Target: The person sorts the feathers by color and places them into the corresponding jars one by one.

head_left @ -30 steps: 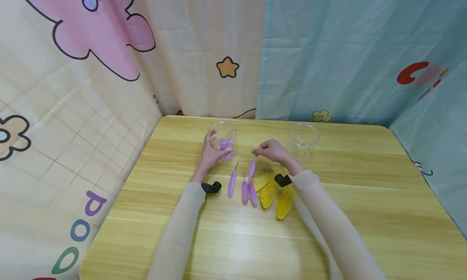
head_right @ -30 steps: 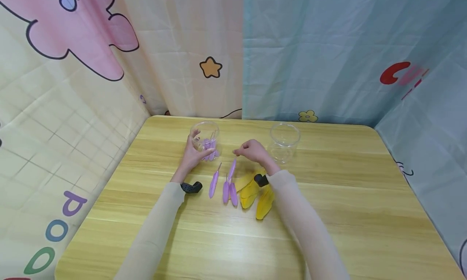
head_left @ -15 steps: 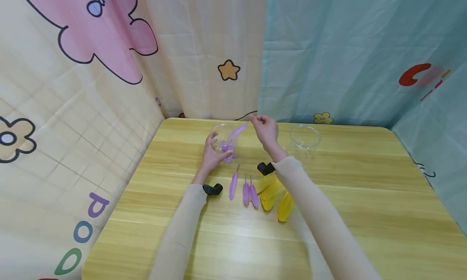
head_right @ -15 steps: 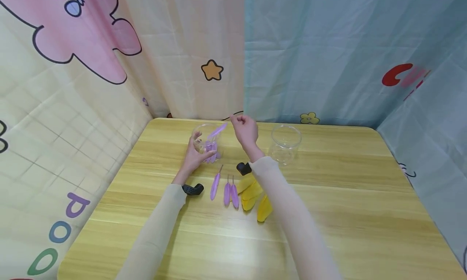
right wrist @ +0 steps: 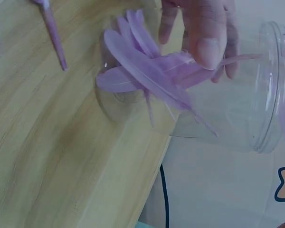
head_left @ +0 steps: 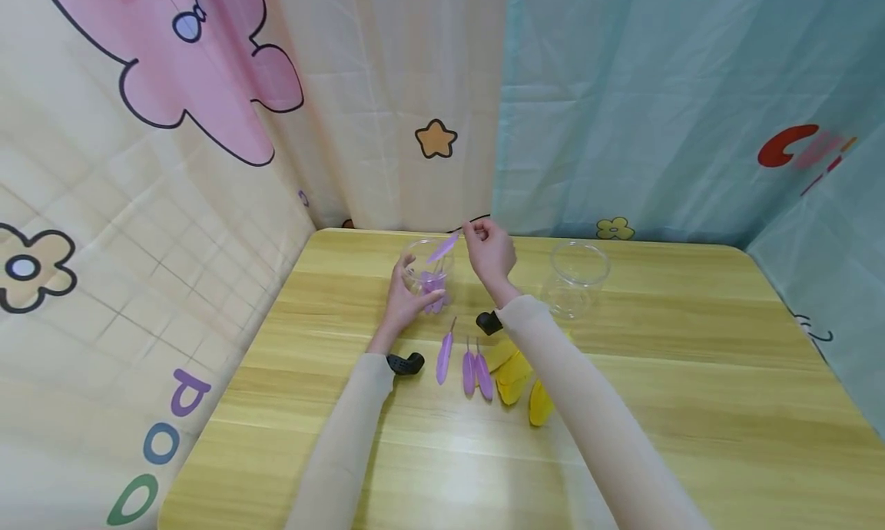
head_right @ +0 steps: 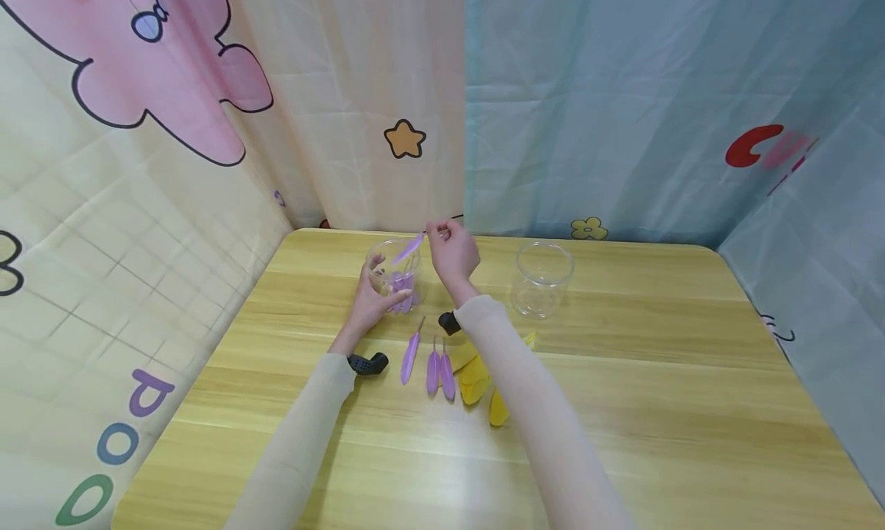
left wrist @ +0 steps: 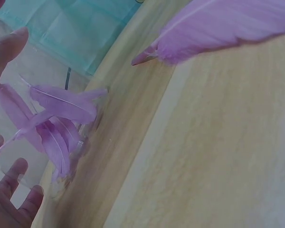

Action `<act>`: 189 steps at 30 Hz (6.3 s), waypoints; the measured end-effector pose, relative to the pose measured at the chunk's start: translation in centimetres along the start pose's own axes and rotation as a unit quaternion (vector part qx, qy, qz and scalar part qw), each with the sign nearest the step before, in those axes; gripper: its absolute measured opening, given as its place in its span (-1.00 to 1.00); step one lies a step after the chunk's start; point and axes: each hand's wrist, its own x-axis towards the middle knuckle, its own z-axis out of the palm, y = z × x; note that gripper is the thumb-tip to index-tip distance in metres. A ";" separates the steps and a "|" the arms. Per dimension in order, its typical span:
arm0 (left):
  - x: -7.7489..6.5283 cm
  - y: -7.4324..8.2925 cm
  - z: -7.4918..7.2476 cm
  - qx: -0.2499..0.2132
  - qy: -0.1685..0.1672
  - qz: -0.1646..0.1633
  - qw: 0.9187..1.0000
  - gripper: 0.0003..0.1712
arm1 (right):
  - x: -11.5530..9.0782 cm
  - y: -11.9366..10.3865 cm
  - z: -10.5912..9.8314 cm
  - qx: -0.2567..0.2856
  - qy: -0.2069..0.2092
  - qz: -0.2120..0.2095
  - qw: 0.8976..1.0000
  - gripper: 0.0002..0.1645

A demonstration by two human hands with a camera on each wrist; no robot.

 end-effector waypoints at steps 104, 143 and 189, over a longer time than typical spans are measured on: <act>0.1 -0.2 -0.1 0.005 -0.003 -0.004 1.000 0.20 | -8.3 6.2 -2.8 -0.152 -0.456 0.084 0.873 -0.65; 0.1 -0.2 -0.1 -0.001 -0.002 0.003 1.000 0.23 | -1.7 1.2 -5.2 0.127 -0.262 0.098 0.951 -0.69; 0.2 0.0 0.1 0.010 0.002 0.010 1.000 0.19 | -5.4 7.4 -3.8 -0.082 -0.463 0.076 0.879 -0.66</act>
